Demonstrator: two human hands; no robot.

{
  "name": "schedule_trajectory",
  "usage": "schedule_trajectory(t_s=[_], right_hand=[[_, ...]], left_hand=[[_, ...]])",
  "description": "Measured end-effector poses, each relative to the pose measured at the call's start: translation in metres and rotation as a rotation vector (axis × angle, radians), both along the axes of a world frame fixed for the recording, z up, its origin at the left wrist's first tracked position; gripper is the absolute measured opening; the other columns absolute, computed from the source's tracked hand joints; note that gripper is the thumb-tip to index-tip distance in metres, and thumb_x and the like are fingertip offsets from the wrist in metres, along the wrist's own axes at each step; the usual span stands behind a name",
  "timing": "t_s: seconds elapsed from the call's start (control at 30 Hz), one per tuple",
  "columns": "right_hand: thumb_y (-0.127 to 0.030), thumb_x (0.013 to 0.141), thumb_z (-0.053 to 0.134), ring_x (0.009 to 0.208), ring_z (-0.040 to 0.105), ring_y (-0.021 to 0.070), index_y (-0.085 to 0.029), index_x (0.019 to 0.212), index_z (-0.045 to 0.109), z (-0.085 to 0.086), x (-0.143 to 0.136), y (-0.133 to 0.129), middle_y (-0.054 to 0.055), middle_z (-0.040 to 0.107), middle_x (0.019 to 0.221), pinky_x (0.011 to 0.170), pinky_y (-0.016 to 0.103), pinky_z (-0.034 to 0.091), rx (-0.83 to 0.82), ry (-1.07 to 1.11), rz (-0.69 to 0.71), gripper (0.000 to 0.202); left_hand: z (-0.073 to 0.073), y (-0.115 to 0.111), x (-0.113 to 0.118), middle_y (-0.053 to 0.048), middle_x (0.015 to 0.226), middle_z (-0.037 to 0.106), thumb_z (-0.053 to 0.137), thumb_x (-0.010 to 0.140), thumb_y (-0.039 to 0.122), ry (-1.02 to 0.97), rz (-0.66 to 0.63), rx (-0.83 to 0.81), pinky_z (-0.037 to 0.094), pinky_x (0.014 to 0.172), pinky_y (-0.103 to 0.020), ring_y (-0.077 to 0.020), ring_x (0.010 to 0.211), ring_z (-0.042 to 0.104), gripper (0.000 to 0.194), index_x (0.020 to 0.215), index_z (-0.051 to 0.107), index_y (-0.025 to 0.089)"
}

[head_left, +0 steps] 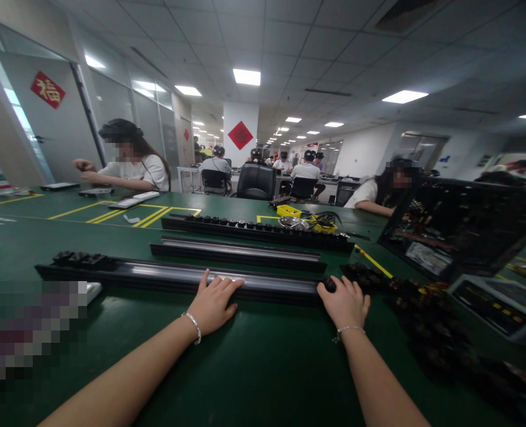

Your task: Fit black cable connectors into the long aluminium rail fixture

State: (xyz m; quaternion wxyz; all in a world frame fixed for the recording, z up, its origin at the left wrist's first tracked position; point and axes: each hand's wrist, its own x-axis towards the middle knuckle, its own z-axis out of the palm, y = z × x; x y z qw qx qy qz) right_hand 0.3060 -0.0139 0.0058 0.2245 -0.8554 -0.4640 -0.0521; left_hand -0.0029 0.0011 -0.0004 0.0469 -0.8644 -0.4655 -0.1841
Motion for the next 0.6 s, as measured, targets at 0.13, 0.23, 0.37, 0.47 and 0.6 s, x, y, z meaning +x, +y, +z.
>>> schedule_trajectory(t_s=[0.13, 0.23, 0.37, 0.47, 0.6], right_hand=[[-0.057, 0.076, 0.037, 0.132, 0.025, 0.0315, -0.027, 0.122, 0.055, 0.0007, 0.0029, 0.0001, 0.008, 0.04, 0.141, 0.103, 0.058, 0.018, -0.002, 0.017, -0.042, 0.058], [-0.055, 0.077, 0.036, 0.129, 0.031, 0.0303, -0.026, 0.122, 0.056, 0.0032, 0.0041, -0.0002, 0.008, 0.041, 0.139, 0.103, 0.054, 0.023, -0.022, 0.035, -0.03, 0.057], [-0.054, 0.077, 0.035, 0.126, 0.035, 0.0289, -0.025, 0.122, 0.056, 0.0059, 0.0045, -0.0015, 0.009, 0.043, 0.137, 0.102, 0.048, 0.028, -0.008, 0.033, -0.04, 0.057], [-0.056, 0.075, 0.037, 0.128, 0.032, 0.0311, -0.02, 0.125, 0.054, 0.0056, 0.0054, -0.0021, 0.012, 0.039, 0.14, 0.102, 0.046, 0.029, -0.007, 0.027, -0.054, 0.064], [-0.058, 0.074, 0.038, 0.127, 0.033, 0.0328, -0.018, 0.126, 0.053, 0.0044, 0.0098, -0.0013, 0.015, 0.039, 0.139, 0.101, 0.046, 0.03, -0.01, 0.038, -0.046, 0.067]], left_hand=[[-0.0001, 0.0002, 0.0002, -0.001, 0.111, 0.06, 0.052, 0.08, 0.031, -0.004, 0.0, -0.005, 0.002, 0.109, -0.054, -0.0212, 0.104, 0.052, 0.048, 0.127, 0.043, 0.031], [0.0011, -0.0006, 0.0007, -0.001, 0.112, 0.06, 0.052, 0.08, 0.03, 0.0, 0.003, -0.003, 0.003, 0.109, -0.054, -0.0214, 0.105, 0.051, 0.047, 0.126, 0.043, 0.031], [0.0026, -0.0016, 0.001, -0.001, 0.11, 0.061, 0.052, 0.08, 0.03, 0.003, 0.004, -0.011, 0.004, 0.108, -0.056, -0.022, 0.106, 0.051, 0.047, 0.126, 0.043, 0.03], [0.0024, -0.0011, 0.0009, -0.001, 0.11, 0.061, 0.052, 0.08, 0.031, 0.003, 0.004, -0.01, 0.003, 0.108, -0.056, -0.022, 0.105, 0.051, 0.047, 0.126, 0.043, 0.029], [0.0003, -0.0002, 0.0008, -0.001, 0.11, 0.061, 0.052, 0.08, 0.031, 0.003, 0.005, -0.002, 0.002, 0.109, -0.055, -0.0215, 0.105, 0.052, 0.047, 0.127, 0.043, 0.03]])
